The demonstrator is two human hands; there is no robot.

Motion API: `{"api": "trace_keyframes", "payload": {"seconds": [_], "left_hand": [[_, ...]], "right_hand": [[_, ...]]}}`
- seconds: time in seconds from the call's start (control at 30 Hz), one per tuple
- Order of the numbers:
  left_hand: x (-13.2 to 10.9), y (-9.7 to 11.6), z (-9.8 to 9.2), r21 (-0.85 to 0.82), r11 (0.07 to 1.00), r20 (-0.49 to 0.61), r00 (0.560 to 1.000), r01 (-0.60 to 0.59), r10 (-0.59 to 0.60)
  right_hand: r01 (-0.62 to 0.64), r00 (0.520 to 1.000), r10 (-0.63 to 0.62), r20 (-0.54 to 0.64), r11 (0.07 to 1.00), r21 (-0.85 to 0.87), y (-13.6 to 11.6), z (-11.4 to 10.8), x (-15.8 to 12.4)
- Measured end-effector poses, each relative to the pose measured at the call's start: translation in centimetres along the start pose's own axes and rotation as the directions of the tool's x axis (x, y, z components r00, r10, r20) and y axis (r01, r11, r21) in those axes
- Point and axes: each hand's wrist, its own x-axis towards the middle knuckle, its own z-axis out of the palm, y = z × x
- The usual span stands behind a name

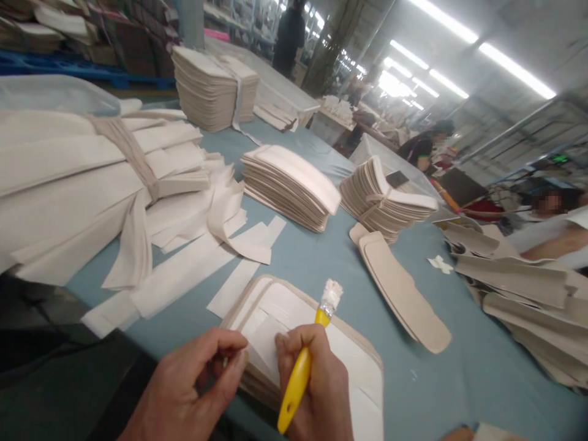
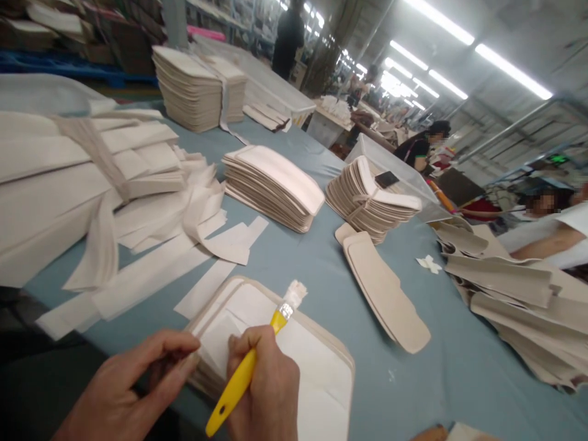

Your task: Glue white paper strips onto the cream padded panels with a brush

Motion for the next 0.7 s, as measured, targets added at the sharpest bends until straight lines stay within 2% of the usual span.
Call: {"api": "trace_keyframes", "payload": {"seconds": [0.07, 0.17, 0.27, 0.4, 0.57, 0.7], "left_hand": [[-0.2, -1.1, -0.1, 0.101, 0.982, -0.118, 0.978, -0.158, 0.170], [-0.1, -1.9, -0.4, 0.178, 0.929, -0.119, 0.930, -0.326, 0.349], [0.3, -2.1, -0.5, 0.214, 0.880, -0.118, 0.883, -0.423, 0.453], [0.9, -2.1, -0.4, 0.236, 0.853, -0.116, 0.859, -0.465, 0.499], [1.3, -2.6, -0.5, 0.226, 0.849, -0.112, 0.853, -0.478, 0.510], [1.5, -2.8, -0.5, 0.222, 0.849, -0.103, 0.855, -0.479, 0.509]], "right_hand": [[-0.031, 0.999, 0.032, 0.015, 0.997, -0.071, -0.2, 0.0, 0.7], [-0.033, 0.998, 0.043, 0.055, 0.984, -0.176, -0.3, 0.2, 1.7], [0.007, 0.993, 0.023, 0.113, 0.965, -0.261, -0.4, 0.3, 2.4], [0.054, 0.981, 0.010, 0.196, 0.945, -0.322, -0.1, 0.2, 3.2], [0.116, 0.970, -0.016, 0.242, 0.907, -0.405, 0.6, 0.2, 3.8], [0.165, 0.955, -0.030, 0.295, 0.880, -0.445, 0.2, 0.2, 4.4]]}}
